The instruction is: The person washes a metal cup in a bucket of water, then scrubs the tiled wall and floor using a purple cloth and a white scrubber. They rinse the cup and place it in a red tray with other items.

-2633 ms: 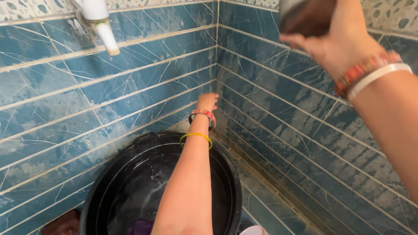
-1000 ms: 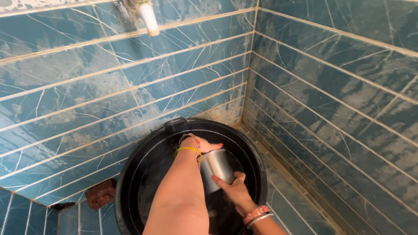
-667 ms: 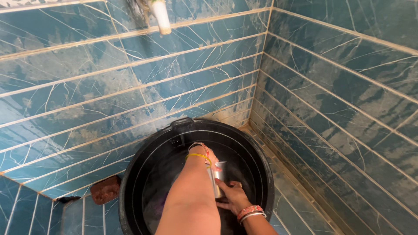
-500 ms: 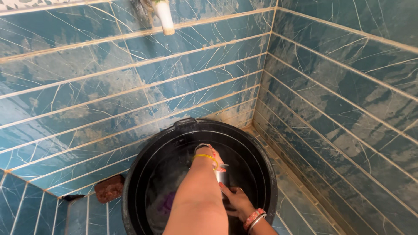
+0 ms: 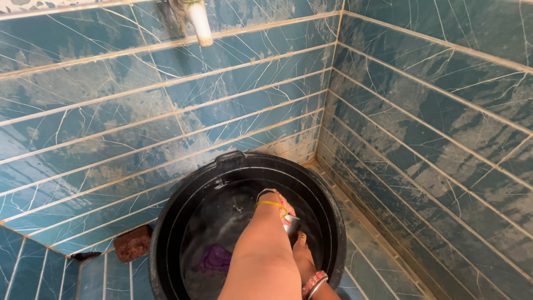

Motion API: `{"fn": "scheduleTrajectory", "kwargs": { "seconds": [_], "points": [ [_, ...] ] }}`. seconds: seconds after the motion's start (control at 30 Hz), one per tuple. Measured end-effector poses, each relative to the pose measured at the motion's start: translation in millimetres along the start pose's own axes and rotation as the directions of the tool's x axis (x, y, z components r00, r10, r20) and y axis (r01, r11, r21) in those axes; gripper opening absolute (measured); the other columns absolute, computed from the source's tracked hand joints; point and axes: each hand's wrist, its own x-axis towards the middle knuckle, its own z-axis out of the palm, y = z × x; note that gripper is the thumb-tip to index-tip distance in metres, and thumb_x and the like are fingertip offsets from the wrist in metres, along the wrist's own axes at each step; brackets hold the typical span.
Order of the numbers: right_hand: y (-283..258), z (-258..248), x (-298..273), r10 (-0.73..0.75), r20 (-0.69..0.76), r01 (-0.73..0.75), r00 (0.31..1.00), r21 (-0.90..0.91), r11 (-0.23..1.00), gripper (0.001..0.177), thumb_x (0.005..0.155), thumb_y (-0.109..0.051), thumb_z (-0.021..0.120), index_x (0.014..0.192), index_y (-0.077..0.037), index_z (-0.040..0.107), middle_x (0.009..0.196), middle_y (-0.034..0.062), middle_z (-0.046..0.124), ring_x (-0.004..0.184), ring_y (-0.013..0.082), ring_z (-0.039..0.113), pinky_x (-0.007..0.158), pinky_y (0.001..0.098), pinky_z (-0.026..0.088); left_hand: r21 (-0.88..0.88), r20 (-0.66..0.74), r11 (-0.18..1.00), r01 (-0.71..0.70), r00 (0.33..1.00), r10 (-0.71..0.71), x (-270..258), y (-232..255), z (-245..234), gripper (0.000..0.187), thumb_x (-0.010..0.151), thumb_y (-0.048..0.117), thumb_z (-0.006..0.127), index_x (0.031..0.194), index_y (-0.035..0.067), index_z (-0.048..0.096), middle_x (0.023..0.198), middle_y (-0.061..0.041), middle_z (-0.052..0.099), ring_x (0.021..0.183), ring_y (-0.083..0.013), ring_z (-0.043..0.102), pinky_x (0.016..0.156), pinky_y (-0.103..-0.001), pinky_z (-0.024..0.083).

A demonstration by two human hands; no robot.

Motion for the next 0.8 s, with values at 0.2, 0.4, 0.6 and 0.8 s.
{"fn": "scheduleTrajectory", "kwargs": {
  "seconds": [0.2, 0.4, 0.6, 0.8],
  "points": [
    [-11.9, -3.5, -5.9, 0.146, 0.095, -0.163, 0.985, 0.208, 0.964, 0.056, 0.107, -0.035, 0.026, 0.16, -0.019, 0.025, 0.149, 0.0156, 0.054, 0.121, 0.0302, 0.069, 0.097, 0.0388, 0.062, -0.079, -0.024, 0.994, 0.076, 0.997, -0.078, 3.8, -15.0, 10.6, 0.059, 0.079, 0.054, 0.068, 0.133, 0.031, 0.06, 0.139, -0.001, 0.059, 0.13, -0.0285, 0.059, 0.107, -0.049, 0.049],
    [-9.2, 0.3, -12.0, 0.151, 0.126, -0.184, 0.98, 0.314, 0.932, 0.057, 0.105, -0.04, 0.024, 0.158, -0.018, 0.028, 0.149, 0.0172, 0.053, 0.123, 0.0315, 0.066, 0.098, 0.0388, 0.06, -0.17, -0.005, 0.973, 0.154, 0.987, -0.158, 5.6, -18.6, 21.6, 0.055, 0.078, 0.048, 0.072, 0.129, 0.028, 0.064, 0.135, -0.003, 0.061, 0.128, -0.0289, 0.061, 0.105, -0.05, 0.051],
    [10.8, 6.4, 7.6, 0.07, 0.047, -0.078, 0.996, 0.205, 0.976, 0.06, 0.098, -0.037, 0.044, 0.153, -0.015, 0.032, 0.149, 0.0183, 0.05, 0.125, 0.0329, 0.063, 0.099, 0.0386, 0.058, -0.314, -0.031, 0.918, 0.244, 0.963, -0.267, 13.3, -20.7, 22.9, 0.05, 0.077, 0.041, 0.076, 0.124, 0.025, 0.068, 0.13, -0.004, 0.064, 0.125, -0.0292, 0.063, 0.104, -0.051, 0.052],
    [29.0, 19.4, 17.9, -0.18, -0.122, 0.172, 0.976, -0.073, 0.982, 0.067, 0.091, -0.034, 0.064, 0.148, -0.011, 0.037, 0.148, 0.0195, 0.047, 0.127, 0.0344, 0.059, 0.1, 0.0384, 0.055, -0.461, -0.011, 0.821, 0.337, 0.923, -0.385, 27.6, -26.6, 34.2, 0.046, 0.076, 0.035, 0.08, 0.119, 0.023, 0.072, 0.126, -0.005, 0.067, 0.123, -0.0296, 0.065, 0.102, -0.052, 0.053]
  ]
}}
